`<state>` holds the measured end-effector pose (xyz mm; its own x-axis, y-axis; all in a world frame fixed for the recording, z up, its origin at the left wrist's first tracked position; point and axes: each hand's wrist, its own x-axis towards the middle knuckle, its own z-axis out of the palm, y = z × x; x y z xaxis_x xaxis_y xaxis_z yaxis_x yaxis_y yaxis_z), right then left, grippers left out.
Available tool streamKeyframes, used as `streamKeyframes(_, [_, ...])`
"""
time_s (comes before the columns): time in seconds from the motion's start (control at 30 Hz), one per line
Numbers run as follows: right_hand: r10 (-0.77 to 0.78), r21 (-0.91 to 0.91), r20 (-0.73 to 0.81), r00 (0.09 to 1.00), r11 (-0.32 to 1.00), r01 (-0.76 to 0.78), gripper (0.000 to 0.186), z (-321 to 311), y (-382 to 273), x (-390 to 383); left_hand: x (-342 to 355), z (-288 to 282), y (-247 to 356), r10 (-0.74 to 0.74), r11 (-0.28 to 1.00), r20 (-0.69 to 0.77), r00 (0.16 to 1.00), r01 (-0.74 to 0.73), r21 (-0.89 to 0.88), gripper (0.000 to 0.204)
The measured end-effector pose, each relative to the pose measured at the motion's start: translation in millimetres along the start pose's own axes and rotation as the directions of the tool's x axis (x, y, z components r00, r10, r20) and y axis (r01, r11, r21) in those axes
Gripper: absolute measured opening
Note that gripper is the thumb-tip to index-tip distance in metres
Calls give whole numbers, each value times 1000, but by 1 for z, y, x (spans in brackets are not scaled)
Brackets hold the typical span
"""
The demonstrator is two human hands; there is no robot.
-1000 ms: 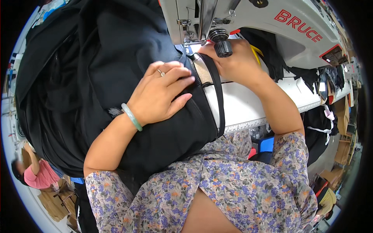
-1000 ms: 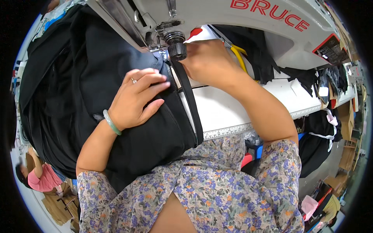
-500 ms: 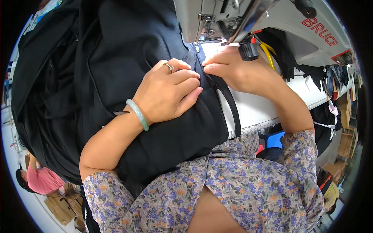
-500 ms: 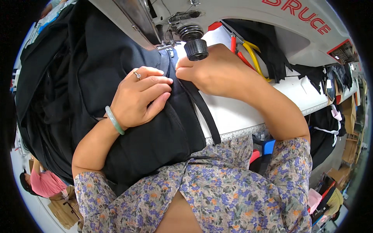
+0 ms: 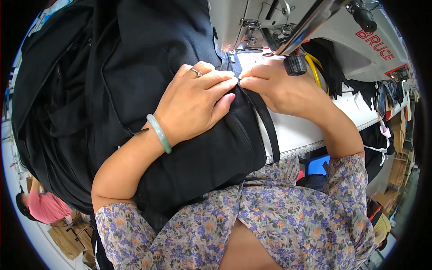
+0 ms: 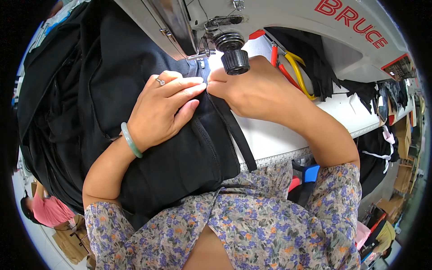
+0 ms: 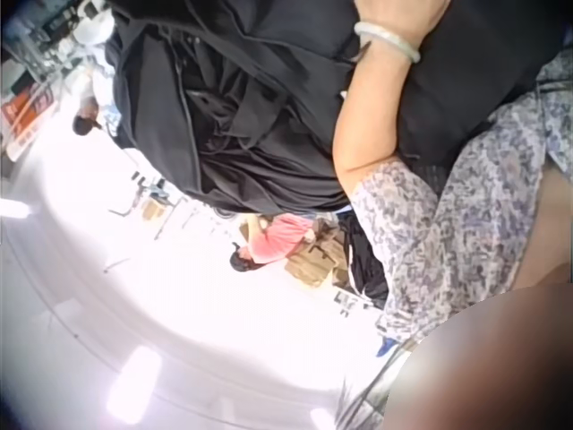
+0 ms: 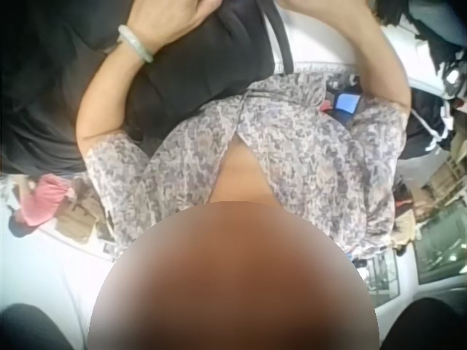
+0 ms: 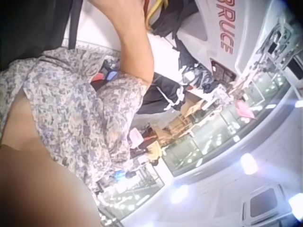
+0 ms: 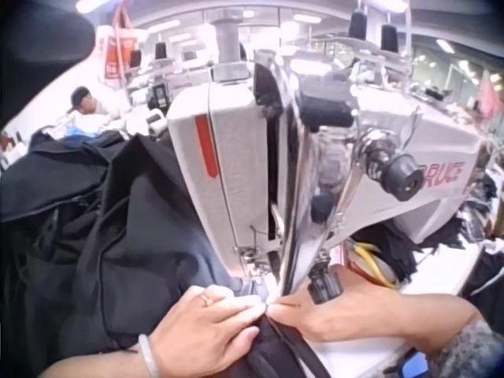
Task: Using an industrial sewing machine to assemble parts of a black bag or backpack.
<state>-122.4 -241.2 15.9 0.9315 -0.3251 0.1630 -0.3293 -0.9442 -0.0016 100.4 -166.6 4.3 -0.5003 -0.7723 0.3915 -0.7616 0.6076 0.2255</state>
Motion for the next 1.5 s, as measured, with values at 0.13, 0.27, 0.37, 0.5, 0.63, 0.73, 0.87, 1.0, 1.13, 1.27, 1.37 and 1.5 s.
streamKeyframes(0.13, [-8, 58, -28, 1000, 998, 9, 29, 8, 4, -2, 4, 1, -9, -4, 999, -2, 1000, 4, -34, 22])
streamKeyframes(0.27, [62, 117, -42, 997, 991, -57, 26, 27, 14, 9, 16, 4, -29, 27, 993, -32, 999, -30, -114, 15])
streamKeyframes(0.37, [463, 661, 244, 852, 564, -495, 22, 43, 23, 22, 25, 3, -51, 61, 990, -17, 998, -63, -124, 11])
streamKeyframes(0.5, [429, 638, 0, 903, 695, -331, 24, 43, 25, 24, 31, -5, -56, 238, 964, -20, 971, -239, -118, 6])
streamKeyframes(0.63, [253, 341, -329, 910, 930, -136, 8, 25, 16, 17, 19, -22, -8, 104, 951, 245, 964, -24, -309, 8])
streamKeyframes(0.73, [215, 337, -335, 917, 937, -97, 11, 12, 16, 14, -2, -26, 43, 2, 989, 156, 988, -25, 145, 47])
streamKeyframes(0.87, [47, 246, -233, 971, 969, 12, 24, 3, 17, 9, -10, -5, 61, -205, 949, 93, 974, 175, 263, 57])
streamKeyframes(1.0, [9, 173, -260, 965, 984, 38, 27, 4, 12, 4, -9, 0, 22, -52, 993, 101, 994, 41, 109, 48])
streamKeyframes(1.13, [60, 124, -277, 959, 992, -27, 25, 6, 10, 4, -2, -10, -8, 76, 994, 124, 989, -86, 73, 44])
streamKeyframes(1.27, [46, 38, -354, 934, 999, -34, 27, 5, 13, 1, 3, -12, -15, 139, 986, 263, 955, -157, 51, 43])
streamKeyframes(1.37, [8, -23, -309, 951, 1000, -17, 31, 4, 9, 0, -1, -9, -12, 194, 978, 183, 964, -204, 42, 41])
streamKeyframes(1.5, [-114, -31, -162, 980, 993, 110, 32, 1, 6, 2, -8, -8, -4, 206, 976, 232, 951, -217, 23, 42])
